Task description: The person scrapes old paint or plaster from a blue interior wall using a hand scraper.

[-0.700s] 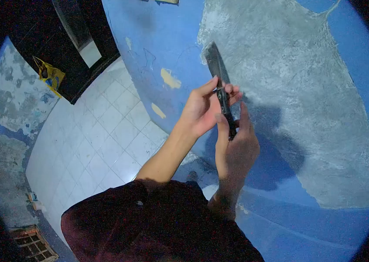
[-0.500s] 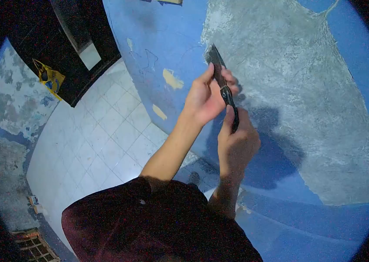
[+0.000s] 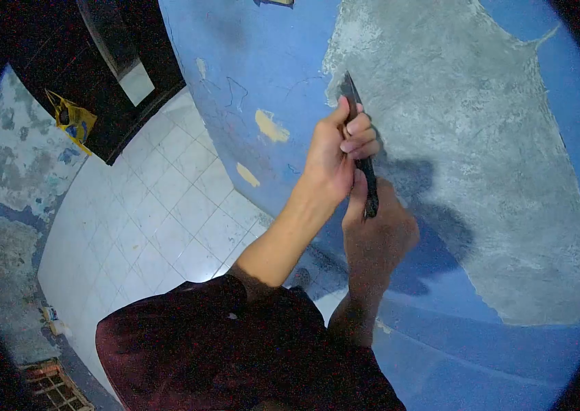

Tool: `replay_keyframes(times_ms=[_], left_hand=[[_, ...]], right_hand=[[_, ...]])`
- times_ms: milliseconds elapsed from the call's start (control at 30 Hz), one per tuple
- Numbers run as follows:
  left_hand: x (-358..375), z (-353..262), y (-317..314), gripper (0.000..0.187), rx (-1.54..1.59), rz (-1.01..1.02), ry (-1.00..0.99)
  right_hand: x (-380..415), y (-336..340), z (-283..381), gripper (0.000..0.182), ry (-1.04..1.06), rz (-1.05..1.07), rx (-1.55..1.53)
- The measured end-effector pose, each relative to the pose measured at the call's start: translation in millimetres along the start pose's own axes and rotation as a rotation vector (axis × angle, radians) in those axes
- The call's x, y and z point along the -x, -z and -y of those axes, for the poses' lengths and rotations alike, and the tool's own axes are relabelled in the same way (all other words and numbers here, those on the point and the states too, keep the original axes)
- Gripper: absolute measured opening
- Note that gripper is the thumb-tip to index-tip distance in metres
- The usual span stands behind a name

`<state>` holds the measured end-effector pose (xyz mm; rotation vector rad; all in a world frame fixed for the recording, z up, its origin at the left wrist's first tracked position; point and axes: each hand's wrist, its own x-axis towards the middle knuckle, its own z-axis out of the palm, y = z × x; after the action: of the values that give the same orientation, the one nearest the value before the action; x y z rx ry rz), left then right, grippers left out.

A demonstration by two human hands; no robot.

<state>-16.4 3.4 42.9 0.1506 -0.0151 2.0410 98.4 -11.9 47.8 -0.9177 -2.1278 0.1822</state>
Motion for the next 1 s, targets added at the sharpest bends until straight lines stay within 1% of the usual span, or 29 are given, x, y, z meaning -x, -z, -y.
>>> replay_keyframes(times_ms=[67,100,167,300,367,400,467,500,567,600,667,700,767,800,867,900,967,1000], left_hand=[[-1,0,-5,0.025,-0.043,-0.068,-0.009],[-5,0,-4,0.025,-0.043,-0.072,-0.009],[-12,0,-1,0.031,0.054,-0.003,-0.032],[-3,-3,-17,0.024,0.093,-0.039,0.003],[-8,-5,-13,0.023,0.134,-0.046,-0.018],[-9,-3,-14,0.023,0.133,-0.045,-0.016],[-6,1,-18,0.021,0.185,-0.037,-0.042],[-5,0,-19,0.021,0.177,-0.034,-0.044],[-4,-3,-20,0.021,0.074,-0.061,-0.043],[-5,-3,-21,0.021,0.07,-0.063,-0.04],[-8,-3,-25,0.022,0.245,-0.078,-0.027],[-4,0,-22,0.022,0.246,-0.086,-0.026],[-4,2,-21,0.023,0.284,-0.007,0.022],[-10,0,-18,0.023,0.286,0.0,0.021],[-17,-3,-7,0.021,0.369,0.082,0.033],[-12,-2,-11,0.021,0.375,0.074,0.03],[0,-2,-25,0.017,0.342,0.019,-0.024],[-2,-3,-24,0.017,0.343,0.025,-0.029]], right_hand=[[-3,1,5,0.023,0.025,-0.074,-0.015],[-7,2,6,0.023,0.023,-0.07,-0.015],[-17,6,8,0.021,0.152,-0.124,0.051],[-20,18,17,0.02,0.151,-0.07,0.105],[-22,16,21,0.02,0.161,-0.035,0.245],[-25,18,19,0.02,0.16,-0.037,0.247],[-29,23,16,0.021,0.193,-0.038,0.085],[-29,23,19,0.021,0.193,-0.043,0.078],[-28,25,24,0.022,0.203,-0.028,0.187],[-30,25,25,0.022,0.197,-0.029,0.185],[-34,26,26,0.022,0.201,-0.069,0.169],[-30,30,25,0.022,0.196,-0.062,0.169],[-31,36,25,0.024,0.225,-0.049,0.216],[-33,35,28,0.024,0.23,-0.054,0.218],[-34,31,36,0.023,0.218,-0.032,0.341],[-36,32,33,0.023,0.219,-0.022,0.343],[-37,36,27,0.023,0.304,-0.064,0.226],[-37,35,29,0.023,0.311,-0.066,0.224]])
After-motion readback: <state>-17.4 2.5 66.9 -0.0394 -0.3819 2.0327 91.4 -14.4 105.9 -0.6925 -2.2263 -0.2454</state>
